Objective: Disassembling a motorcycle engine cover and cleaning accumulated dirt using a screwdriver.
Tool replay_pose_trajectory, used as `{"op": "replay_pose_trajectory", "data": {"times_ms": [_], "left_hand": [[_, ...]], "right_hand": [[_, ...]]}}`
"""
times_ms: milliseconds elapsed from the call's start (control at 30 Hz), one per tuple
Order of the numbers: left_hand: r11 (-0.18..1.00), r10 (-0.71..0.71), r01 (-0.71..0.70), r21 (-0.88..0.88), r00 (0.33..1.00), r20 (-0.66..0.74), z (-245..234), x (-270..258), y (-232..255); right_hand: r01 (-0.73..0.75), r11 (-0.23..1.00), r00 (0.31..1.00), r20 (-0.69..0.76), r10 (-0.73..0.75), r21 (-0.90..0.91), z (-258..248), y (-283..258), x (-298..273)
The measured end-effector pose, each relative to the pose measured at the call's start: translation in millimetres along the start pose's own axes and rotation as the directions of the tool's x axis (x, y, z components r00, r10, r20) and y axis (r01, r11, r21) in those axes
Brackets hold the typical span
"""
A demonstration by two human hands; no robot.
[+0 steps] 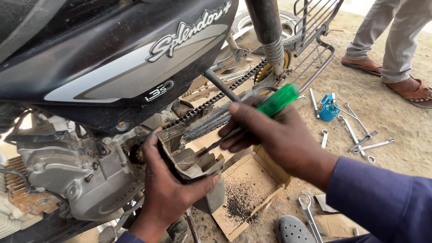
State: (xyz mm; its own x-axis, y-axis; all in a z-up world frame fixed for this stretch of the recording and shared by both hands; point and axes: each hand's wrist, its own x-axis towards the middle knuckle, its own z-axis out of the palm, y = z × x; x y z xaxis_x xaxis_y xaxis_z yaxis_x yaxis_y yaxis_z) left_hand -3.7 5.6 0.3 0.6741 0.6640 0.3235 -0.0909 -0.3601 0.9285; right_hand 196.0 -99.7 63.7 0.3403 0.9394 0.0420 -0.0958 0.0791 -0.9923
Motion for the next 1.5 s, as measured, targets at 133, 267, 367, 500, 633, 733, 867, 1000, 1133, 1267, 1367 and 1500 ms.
{"op": "replay_pose_trajectory", "data": {"times_ms": [133, 267, 367, 500, 633, 733, 867, 1000, 1133, 1267, 1367, 1500], "left_hand": [[0.999, -0.017, 0.017, -0.037, 1.0, -0.004, 1.5, 0.7, -0.8], [0.989, 0.146, -0.146, 0.029, 0.989, 0.015, 3.1, -0.5, -0.9], [0.996, -0.078, 0.078, -0.035, 0.997, 0.002, 0.6, 0.6, 4.8], [0.998, 0.07, -0.07, -0.003, 0.997, -0.01, 5.4, -0.3, -2.8], [0.999, 0.007, -0.007, -0.043, 1.0, -0.021, 1.9, 0.7, 0.6], [0.994, 0.068, -0.068, -0.09, 0.998, -0.004, 4.0, 0.8, -2.8], [0.997, -0.029, 0.028, -0.067, 1.0, -0.01, 3.8, -0.1, 3.9], [0.995, 0.018, -0.015, -0.104, 0.999, 0.031, 10.6, 0.7, 3.1], [0.999, 0.028, -0.027, -0.036, 0.999, 0.017, 6.7, -1.1, 5.5], [0.99, -0.045, 0.048, -0.136, 0.999, 0.026, 5.2, -0.5, 4.3], [0.982, 0.05, -0.042, -0.182, 0.998, 0.035, 6.8, -2.3, -2.2], [0.998, -0.002, 0.003, -0.055, 1.0, 0.016, 5.3, -0.4, 7.4]], "right_hand": [[0.014, 0.996, 1.0, -0.006, -0.014, 0.091, 12.3, -2.3, -5.3], [-0.006, 0.999, 0.999, 0.052, 0.004, 0.044, 6.0, -4.1, -2.8], [-0.003, 1.0, 1.0, 0.001, 0.003, 0.025, 5.9, -4.0, -0.6], [-0.012, 0.999, 1.0, -0.001, 0.012, 0.036, 0.9, -5.5, -2.8], [0.033, 0.999, 0.997, -0.069, -0.035, -0.019, 3.6, -4.9, 2.7], [0.038, 0.999, 0.999, -0.03, -0.039, -0.017, 11.0, -9.4, -3.4], [0.068, 0.996, 0.997, -0.016, -0.069, -0.054, 2.7, 1.1, 3.0], [0.031, 0.999, 0.999, -0.039, -0.032, -0.014, 15.3, -4.0, -1.6], [0.086, 0.995, 0.996, -0.042, -0.084, 0.042, -0.3, -13.1, 1.1], [0.092, 0.994, 0.991, -0.105, -0.086, 0.058, 5.5, -10.7, 0.9], [0.02, 0.999, 0.999, -0.046, -0.017, 0.048, 15.0, -9.2, -4.5], [0.034, 0.997, 0.999, -0.006, -0.034, 0.062, 10.3, -8.0, 2.8]]}}
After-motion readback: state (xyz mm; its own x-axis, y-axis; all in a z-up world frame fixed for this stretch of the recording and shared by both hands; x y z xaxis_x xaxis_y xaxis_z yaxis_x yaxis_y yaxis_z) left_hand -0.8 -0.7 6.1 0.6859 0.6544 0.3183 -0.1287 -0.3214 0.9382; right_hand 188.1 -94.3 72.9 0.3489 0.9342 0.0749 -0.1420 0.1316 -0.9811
